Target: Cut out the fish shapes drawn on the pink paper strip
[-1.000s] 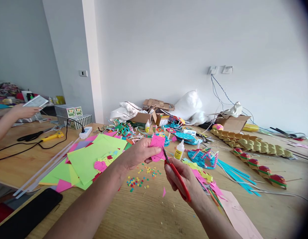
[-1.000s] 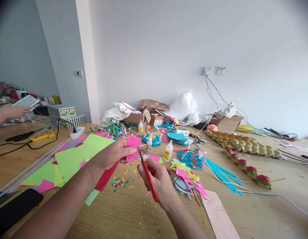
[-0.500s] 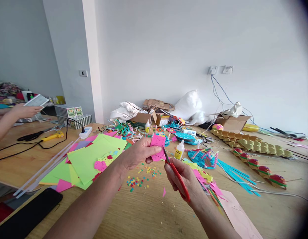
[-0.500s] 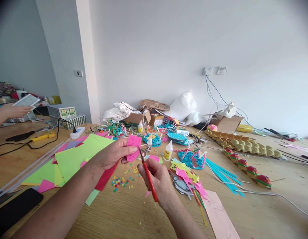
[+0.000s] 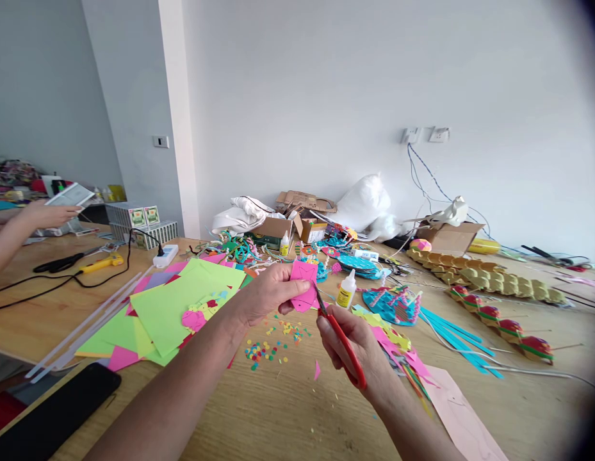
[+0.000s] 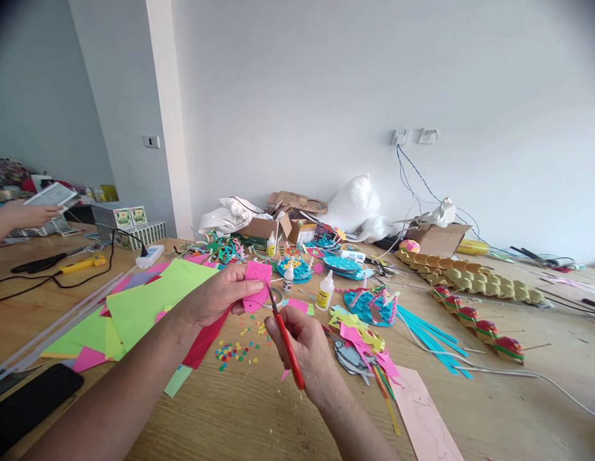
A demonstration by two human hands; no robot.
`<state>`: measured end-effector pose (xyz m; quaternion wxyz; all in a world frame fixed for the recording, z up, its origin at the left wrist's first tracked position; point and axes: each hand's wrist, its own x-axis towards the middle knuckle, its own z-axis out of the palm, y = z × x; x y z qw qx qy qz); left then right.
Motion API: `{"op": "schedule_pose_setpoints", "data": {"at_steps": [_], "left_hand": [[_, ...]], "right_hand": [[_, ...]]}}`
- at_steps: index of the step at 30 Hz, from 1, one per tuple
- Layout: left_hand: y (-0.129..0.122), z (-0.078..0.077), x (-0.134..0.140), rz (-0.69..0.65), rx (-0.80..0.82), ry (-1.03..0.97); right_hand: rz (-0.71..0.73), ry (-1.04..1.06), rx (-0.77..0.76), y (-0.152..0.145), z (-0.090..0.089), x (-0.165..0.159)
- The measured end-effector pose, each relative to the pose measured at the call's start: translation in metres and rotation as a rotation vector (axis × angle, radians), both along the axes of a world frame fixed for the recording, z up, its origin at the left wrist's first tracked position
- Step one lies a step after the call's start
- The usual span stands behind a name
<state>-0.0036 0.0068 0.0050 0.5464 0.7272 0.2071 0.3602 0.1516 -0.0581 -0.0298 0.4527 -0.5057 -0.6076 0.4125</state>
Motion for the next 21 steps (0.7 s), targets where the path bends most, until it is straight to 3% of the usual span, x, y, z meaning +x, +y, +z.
{"op": "schedule_pose_setpoints", "data": {"at_steps": [8,21], "left_hand": [[-0.0004,-0.0021,0.0021,-0.060,-0.007,-0.040],[0.0000,-0.0039,0.0041,-0.029,-0.032,-0.050]], "right_hand": [[0.031,-0.008,0.030,-0.0010,0.0012,0.0002],[-0.004,0.018,0.032,-0.0006,-0.0001,-0.0009]]}}
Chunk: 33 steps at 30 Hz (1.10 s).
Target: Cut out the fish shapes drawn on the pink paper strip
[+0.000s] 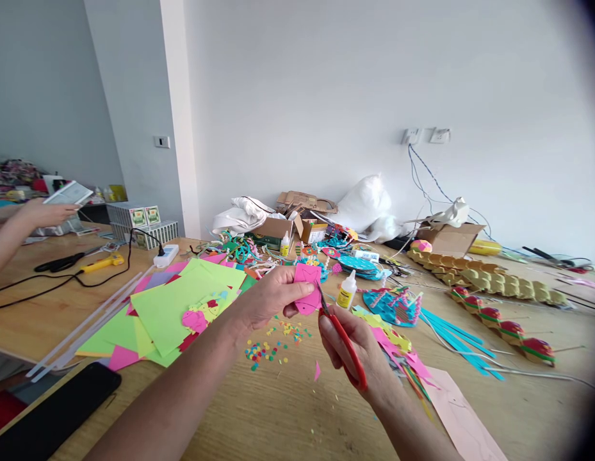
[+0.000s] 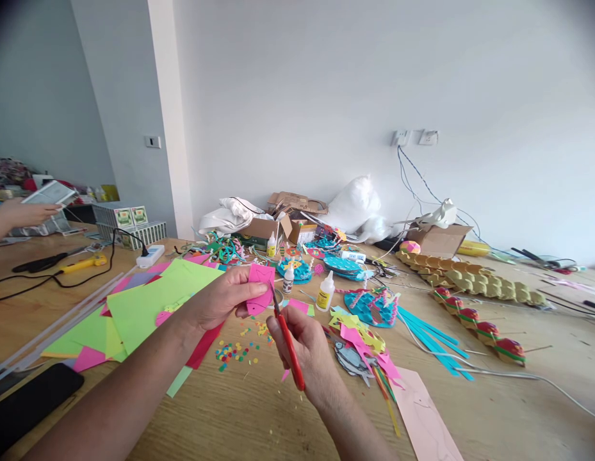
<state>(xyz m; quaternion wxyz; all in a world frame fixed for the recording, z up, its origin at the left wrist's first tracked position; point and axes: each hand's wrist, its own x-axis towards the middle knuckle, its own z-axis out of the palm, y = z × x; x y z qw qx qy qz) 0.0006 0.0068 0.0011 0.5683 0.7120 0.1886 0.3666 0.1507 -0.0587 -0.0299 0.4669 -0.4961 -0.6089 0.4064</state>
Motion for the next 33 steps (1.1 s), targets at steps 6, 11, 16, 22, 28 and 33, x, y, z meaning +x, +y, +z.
{"op": "schedule_pose_setpoints", "data": {"at_steps": [6,11,16,22,28,33], "left_hand": [[-0.0011,0.0012,-0.0004,0.007,-0.024,-0.008],[-0.0001,0.0006,-0.0014,-0.001,-0.038,0.007],[0.0010,0.0011,-0.0031,-0.020,-0.030,0.015],[0.0007,0.0018,-0.0048,0.004,-0.030,0.042],[0.0015,0.0021,-0.0064,0.013,-0.030,0.064],[0.0021,0.0043,-0.0079,-0.002,-0.021,0.081]], "right_hand": [[-0.006,0.009,-0.007,0.0012,0.0006,-0.0013],[-0.001,0.008,-0.012,0.0010,0.0001,-0.0012],[0.003,0.006,-0.007,0.0005,0.0012,-0.0009],[0.002,0.001,-0.022,0.0004,0.0028,-0.0015],[0.005,-0.003,-0.045,-0.0006,0.0044,-0.0025],[0.021,-0.008,-0.044,-0.0007,0.0039,-0.0008]]}}
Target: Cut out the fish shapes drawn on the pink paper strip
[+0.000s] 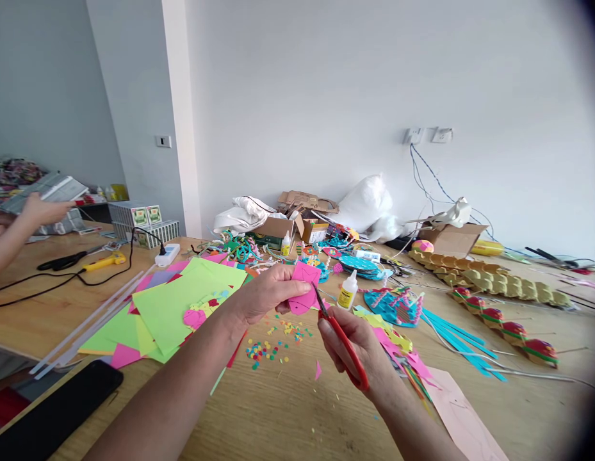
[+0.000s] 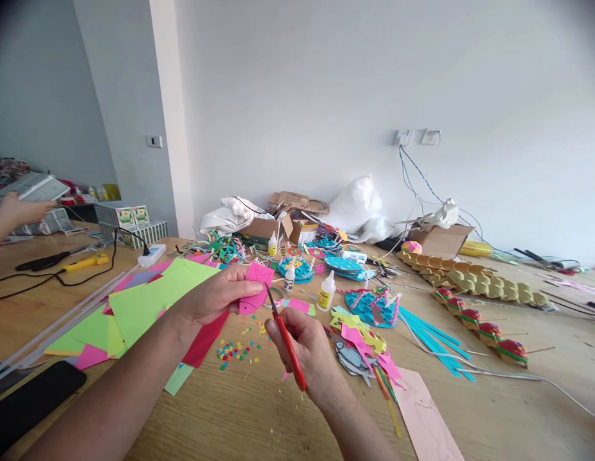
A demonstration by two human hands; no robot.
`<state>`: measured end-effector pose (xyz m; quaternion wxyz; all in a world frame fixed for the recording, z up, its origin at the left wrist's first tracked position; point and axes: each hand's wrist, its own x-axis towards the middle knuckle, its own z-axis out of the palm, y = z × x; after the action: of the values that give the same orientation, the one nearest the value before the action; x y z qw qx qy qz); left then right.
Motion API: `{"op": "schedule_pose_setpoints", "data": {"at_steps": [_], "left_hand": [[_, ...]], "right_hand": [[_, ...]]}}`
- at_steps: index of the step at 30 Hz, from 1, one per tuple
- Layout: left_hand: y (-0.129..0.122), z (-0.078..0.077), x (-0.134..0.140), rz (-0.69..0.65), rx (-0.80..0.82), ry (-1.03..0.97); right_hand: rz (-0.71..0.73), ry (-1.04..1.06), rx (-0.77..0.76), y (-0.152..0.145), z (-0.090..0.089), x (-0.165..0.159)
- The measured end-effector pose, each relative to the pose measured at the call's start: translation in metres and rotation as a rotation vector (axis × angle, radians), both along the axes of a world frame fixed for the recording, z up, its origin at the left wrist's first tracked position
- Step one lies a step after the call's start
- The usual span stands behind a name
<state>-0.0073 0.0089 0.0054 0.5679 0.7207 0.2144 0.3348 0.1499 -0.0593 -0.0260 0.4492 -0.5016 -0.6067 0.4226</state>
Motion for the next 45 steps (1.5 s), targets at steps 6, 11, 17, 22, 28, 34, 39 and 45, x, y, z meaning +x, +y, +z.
{"op": "schedule_pose_setpoints", "data": {"at_steps": [6,11,17,22,28,34,39,45], "left_hand": [[-0.0018,0.0054,-0.0020,-0.020,0.001,0.022],[0.0013,0.0033,-0.0041,0.002,0.004,0.017],[0.0008,0.0025,-0.0024,-0.009,0.035,-0.011],[-0.0011,0.0032,-0.0007,0.020,0.071,-0.040],[-0.0009,0.0034,-0.0015,0.036,0.043,-0.021],[-0.0012,0.0068,-0.0037,0.022,0.028,0.014],[-0.0015,0.0087,-0.0055,-0.007,0.012,0.025],[-0.0012,0.0095,-0.0058,-0.033,-0.029,0.017]], "right_hand": [[0.015,-0.043,0.014,0.0017,-0.0036,0.0031],[0.015,-0.095,0.030,0.0031,-0.0035,0.0037],[0.007,-0.071,0.022,0.0037,-0.0025,0.0048],[0.018,-0.030,-0.005,0.0015,-0.0002,0.0041],[0.012,-0.044,0.012,0.0036,-0.0037,0.0032],[0.013,-0.104,0.025,0.0042,-0.0039,0.0047],[0.016,-0.151,0.040,0.0033,-0.0014,0.0055],[0.004,-0.172,0.044,0.0043,-0.0017,0.0058]]}}
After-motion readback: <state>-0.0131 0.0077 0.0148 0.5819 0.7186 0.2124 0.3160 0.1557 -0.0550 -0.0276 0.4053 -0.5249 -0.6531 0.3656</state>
